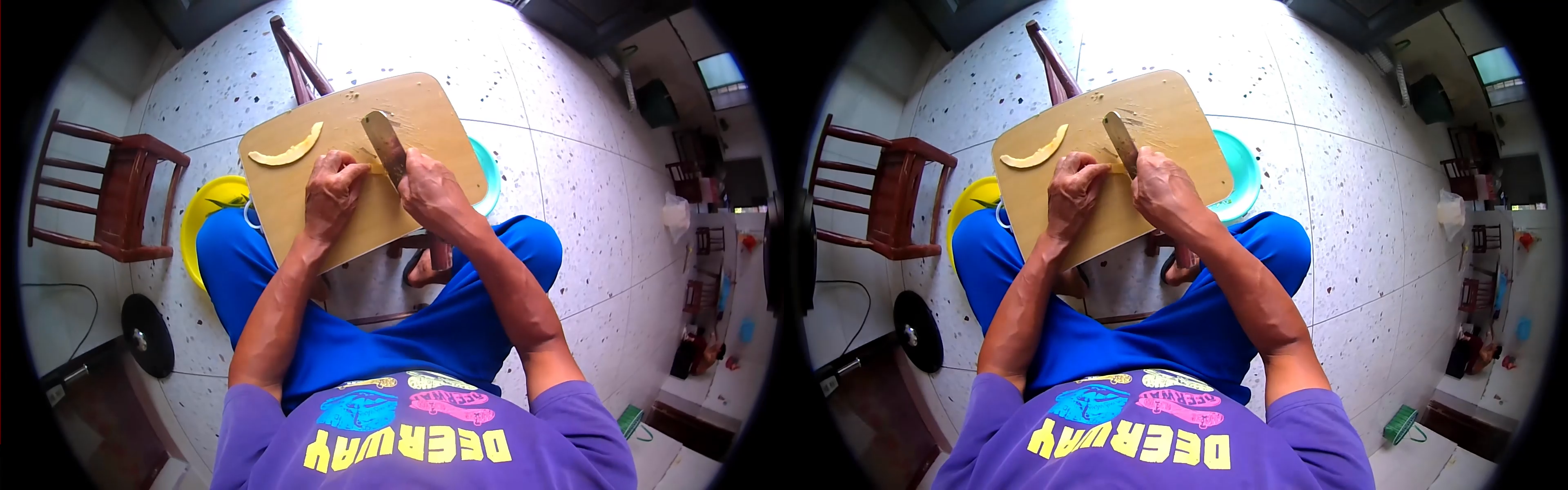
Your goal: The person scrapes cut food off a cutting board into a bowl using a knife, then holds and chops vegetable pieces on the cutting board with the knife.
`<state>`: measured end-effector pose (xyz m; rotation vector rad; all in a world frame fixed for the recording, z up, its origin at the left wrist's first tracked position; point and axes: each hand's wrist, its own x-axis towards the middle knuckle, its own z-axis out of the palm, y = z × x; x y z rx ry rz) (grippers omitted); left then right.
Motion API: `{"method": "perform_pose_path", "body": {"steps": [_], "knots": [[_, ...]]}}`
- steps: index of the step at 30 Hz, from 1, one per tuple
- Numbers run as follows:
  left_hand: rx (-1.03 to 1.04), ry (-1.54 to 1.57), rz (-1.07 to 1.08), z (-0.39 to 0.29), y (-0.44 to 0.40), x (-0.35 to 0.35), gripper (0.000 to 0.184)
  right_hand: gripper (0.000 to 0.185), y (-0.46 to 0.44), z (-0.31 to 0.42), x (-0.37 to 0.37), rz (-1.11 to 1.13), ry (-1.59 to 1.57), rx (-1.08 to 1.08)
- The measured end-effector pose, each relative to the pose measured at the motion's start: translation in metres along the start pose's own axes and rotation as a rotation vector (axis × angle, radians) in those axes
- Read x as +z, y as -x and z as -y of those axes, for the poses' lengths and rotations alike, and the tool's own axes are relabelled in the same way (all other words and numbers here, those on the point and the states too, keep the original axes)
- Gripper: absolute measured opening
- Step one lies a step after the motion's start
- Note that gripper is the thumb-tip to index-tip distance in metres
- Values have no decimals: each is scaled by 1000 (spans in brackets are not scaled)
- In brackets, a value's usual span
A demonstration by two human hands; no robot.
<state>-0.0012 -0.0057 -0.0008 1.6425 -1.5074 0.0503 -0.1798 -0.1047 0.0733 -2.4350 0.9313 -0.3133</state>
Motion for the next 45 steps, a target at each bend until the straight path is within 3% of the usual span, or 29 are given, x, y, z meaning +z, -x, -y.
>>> {"method": "perform_pose_path", "body": {"steps": [6, 10, 17, 23, 29, 37, 40, 45], "knots": [[15, 14, 1, 3, 1, 3, 14, 15, -27, 6, 11, -75, 4, 70], [17, 2, 17, -1, -1, -2, 14, 15, -30, -2, 5, 24, -81, 202], [-22, 20, 5, -1, 1, -1, 14, 12, 4, -5, 7, -120, -58, -77], [-29, 17, 0, -1, 1, 1, 12, 18, -11, 11, 5, 57, 73, 21], [-31, 26, 21, -1, 0, 0, 13, 17, -37, 6, 9, 10, -19, 157], [-45, 31, 16, -3, 1, -1, 14, 13, -1, -1, 4, -87, -100, -85], [-43, 36, 14, -2, 2, 1, 14, 14, -4, 7, 0, -2, -18, 5], [-42, 35, 5, 1, 2, 3, 12, 17, -19, 14, 13, 28, 56, -26]]}}
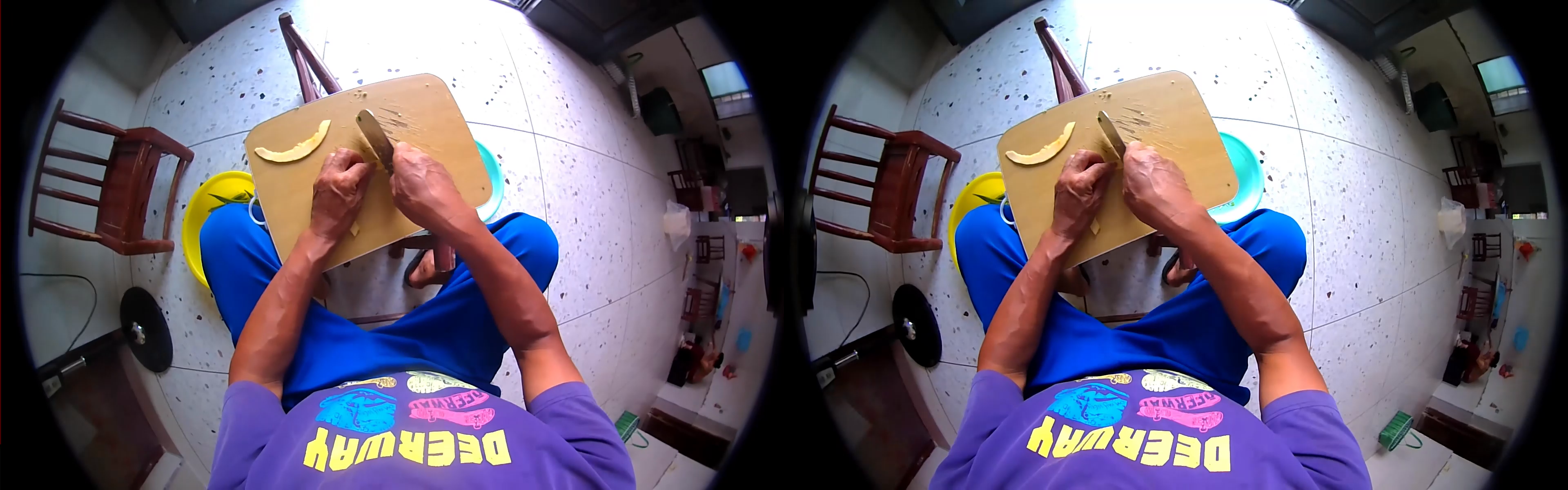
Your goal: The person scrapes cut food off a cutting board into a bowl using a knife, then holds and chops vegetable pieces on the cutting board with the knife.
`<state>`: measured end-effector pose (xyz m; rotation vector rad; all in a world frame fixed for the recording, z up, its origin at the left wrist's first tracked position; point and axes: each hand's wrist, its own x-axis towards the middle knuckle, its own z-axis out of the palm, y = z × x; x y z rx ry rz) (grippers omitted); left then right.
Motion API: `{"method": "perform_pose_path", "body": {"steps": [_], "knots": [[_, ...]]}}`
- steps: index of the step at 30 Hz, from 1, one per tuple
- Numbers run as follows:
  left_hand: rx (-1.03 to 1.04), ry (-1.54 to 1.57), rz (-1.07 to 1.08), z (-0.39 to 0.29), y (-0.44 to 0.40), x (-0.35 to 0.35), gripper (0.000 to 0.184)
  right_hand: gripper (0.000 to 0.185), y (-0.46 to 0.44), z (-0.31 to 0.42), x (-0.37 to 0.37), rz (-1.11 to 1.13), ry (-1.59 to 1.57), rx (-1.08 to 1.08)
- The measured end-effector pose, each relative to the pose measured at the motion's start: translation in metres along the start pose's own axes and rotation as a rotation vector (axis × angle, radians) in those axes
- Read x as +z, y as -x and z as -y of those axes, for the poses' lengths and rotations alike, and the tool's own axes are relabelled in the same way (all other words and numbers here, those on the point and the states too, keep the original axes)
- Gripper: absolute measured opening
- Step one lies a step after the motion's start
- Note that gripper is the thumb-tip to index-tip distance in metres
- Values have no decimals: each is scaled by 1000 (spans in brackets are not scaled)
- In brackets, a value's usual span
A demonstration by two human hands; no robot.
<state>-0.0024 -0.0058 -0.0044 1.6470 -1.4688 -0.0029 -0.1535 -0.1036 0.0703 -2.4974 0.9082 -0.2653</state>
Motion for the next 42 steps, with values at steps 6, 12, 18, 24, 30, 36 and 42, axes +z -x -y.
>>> {"method": "perform_pose_path", "body": {"steps": [6, 12, 18, 24, 30, 36, 42], "knots": [[0, 18, -51, -6, -2, -4, 11, 17, -20, -8, -5, -43, -97, 110], [-45, -10, 14, -8, -1, -10, 5, 14, 12, -12, -5, -93, -174, -34], [-39, 8, 6, -6, -1, -9, 5, 15, 13, -5, -8, 2, -31, 0], [-7, 2, 3, -5, 0, -9, 7, 16, -13, -2, 0, -51, -40, 82], [-26, 15, -10, -5, 0, -6, 7, 16, 2, -9, -3, -73, -142, 36], [-50, 10, 7, -5, 1, -6, 5, 14, 13, -2, -7, -42, -93, -14], [-60, 24, 22, -7, 0, -7, 4, 17, -7, 8, -1, -32, -40, 56]]}}
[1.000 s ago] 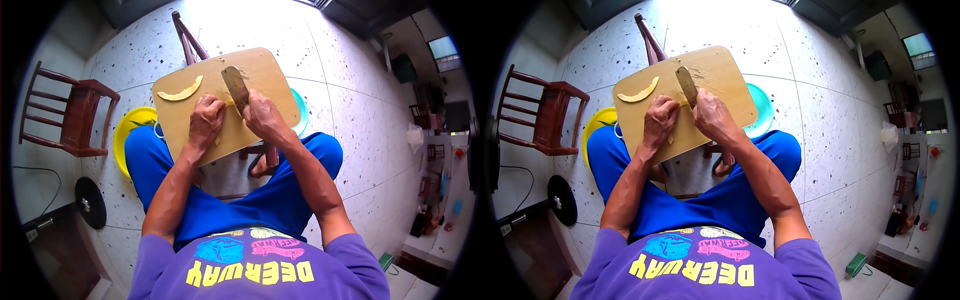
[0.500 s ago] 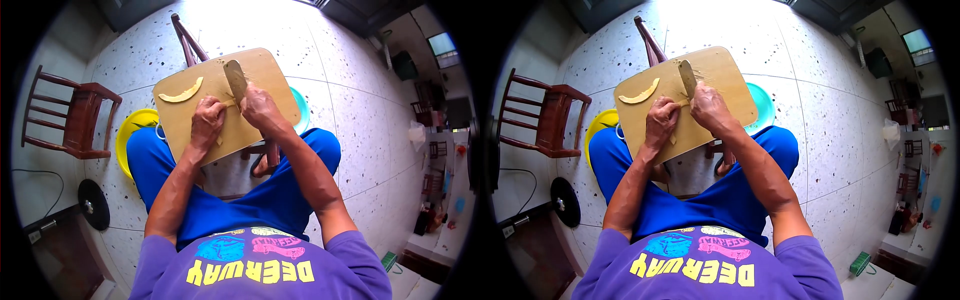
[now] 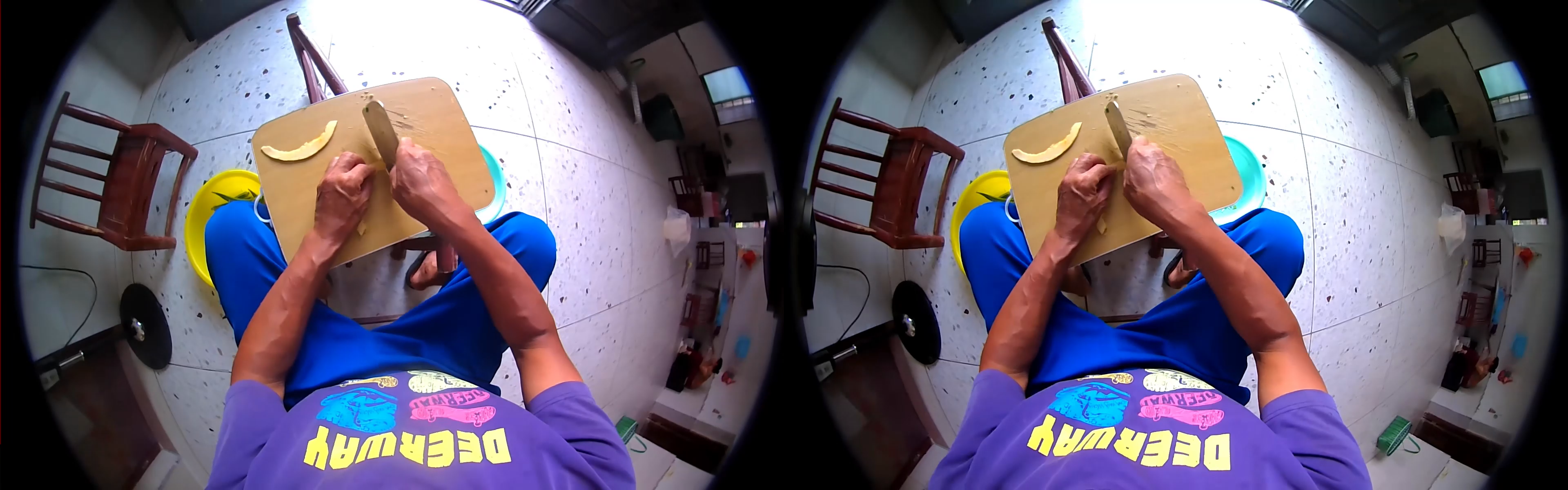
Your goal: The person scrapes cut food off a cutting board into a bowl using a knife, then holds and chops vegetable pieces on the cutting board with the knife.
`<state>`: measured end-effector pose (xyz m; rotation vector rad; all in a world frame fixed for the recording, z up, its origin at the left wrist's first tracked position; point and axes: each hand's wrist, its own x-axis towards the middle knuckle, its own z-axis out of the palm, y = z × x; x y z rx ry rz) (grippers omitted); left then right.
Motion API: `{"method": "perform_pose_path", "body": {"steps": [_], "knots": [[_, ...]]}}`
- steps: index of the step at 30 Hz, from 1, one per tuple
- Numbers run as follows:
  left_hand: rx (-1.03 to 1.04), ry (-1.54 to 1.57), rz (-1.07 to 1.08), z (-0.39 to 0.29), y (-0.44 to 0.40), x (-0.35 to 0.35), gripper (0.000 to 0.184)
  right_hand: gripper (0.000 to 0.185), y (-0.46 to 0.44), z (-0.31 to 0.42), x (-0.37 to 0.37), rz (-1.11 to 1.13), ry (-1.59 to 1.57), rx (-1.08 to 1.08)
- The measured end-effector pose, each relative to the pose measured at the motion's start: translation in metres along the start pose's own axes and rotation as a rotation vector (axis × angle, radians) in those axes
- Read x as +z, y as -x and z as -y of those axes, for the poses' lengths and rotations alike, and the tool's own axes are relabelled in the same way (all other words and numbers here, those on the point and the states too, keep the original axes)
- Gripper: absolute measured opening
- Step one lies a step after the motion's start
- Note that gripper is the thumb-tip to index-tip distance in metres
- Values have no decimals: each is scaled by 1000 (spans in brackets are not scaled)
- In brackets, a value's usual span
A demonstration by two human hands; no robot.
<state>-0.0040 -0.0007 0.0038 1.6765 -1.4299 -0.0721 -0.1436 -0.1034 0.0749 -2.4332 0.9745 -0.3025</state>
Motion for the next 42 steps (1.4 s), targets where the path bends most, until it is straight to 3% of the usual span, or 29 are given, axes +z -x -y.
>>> {"method": "perform_pose_path", "body": {"steps": [2, 7, 10, 13, 16, 25, 37, 42], "knots": [[34, -1, -7, 2, -1, 0, 7, 18, -10, 2, -2, 5, -25, 103], [44, 10, -26, 2, -1, 1, 8, 13, 7, -17, 6, -132, -76, -101], [25, 5, -24, 2, 1, 0, 9, 10, 20, -12, -1, -107, -83, -147], [19, 9, -15, 2, 2, 1, 11, 13, 17, -11, -6, 20, -93, -43], [22, 1, -28, 4, 1, 2, 13, 15, 12, -9, -3, -11, -7, -148], [23, -2, -29, -2, 0, 1, 9, 15, 0, -11, 2, -15, -137, 12], [11, 19, -23, 0, -1, 2, 7, 16, 5, -3, 4, -34, -13, -111], [-33, -71, -54, -19, 4, -11, 15, 14, -18, -8, -1, 71, -141, 170]]}}
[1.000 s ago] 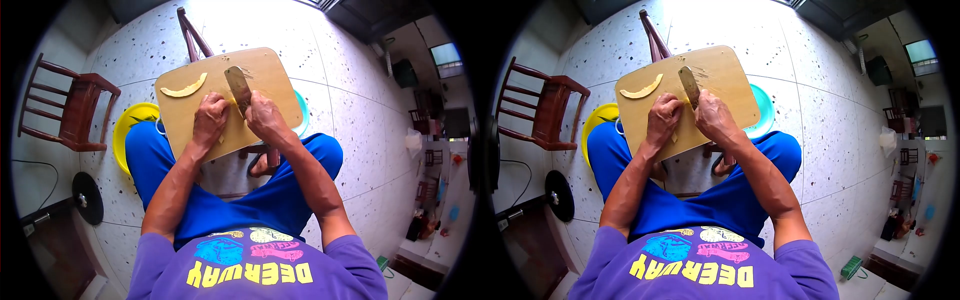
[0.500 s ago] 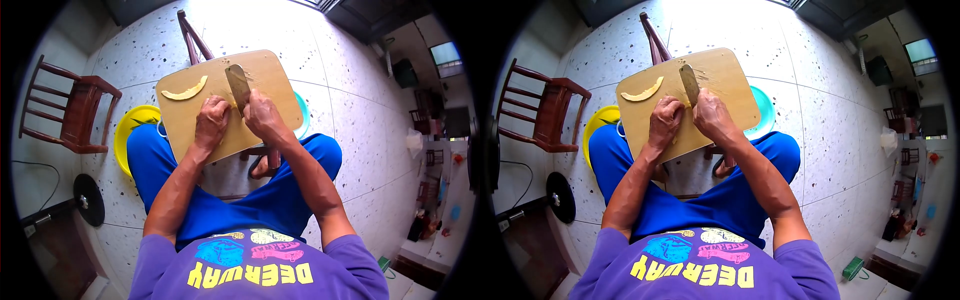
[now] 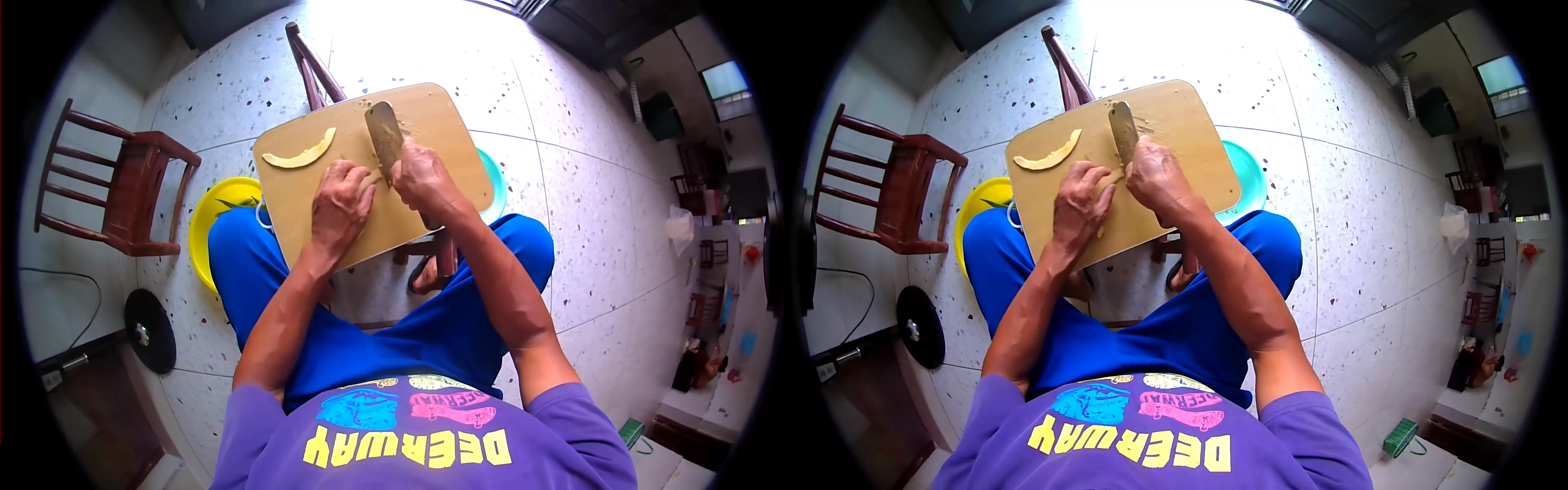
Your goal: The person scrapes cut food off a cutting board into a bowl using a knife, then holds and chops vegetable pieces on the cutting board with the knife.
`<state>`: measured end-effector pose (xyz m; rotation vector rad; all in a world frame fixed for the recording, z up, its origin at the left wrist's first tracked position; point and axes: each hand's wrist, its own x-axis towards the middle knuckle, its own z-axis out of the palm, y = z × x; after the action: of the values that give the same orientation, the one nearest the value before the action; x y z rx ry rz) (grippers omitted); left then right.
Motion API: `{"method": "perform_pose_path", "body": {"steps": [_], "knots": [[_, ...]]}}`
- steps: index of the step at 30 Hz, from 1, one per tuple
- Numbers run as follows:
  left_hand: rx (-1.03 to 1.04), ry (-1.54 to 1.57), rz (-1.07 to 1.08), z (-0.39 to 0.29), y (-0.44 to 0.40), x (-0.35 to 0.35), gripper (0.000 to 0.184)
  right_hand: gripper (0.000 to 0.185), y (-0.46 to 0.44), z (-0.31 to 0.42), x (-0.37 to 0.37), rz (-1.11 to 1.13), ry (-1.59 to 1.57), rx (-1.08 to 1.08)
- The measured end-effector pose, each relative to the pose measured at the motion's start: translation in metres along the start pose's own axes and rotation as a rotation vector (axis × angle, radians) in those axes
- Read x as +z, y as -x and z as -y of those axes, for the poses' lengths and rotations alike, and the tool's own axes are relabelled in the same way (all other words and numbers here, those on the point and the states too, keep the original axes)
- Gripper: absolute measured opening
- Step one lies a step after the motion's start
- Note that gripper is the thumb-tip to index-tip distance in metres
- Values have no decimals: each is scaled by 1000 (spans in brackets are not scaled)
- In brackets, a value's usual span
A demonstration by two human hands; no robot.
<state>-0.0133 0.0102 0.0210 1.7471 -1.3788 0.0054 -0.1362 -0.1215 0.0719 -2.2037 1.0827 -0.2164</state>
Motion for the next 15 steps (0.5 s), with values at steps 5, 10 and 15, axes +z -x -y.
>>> {"method": "perform_pose_path", "body": {"steps": [5, 10, 15], "knots": [[-139, -43, 121, 9, 8, -12, 15, 15, 8, -38, 19, 19, -162, -179], [-98, -6, 84, 6, 5, -4, 6, 12, 37, -23, 5, -111, 37, -210], [-86, 10, 87, 6, 4, -3, 4, 12, 40, -18, 4, -97, 41, -228]]}}
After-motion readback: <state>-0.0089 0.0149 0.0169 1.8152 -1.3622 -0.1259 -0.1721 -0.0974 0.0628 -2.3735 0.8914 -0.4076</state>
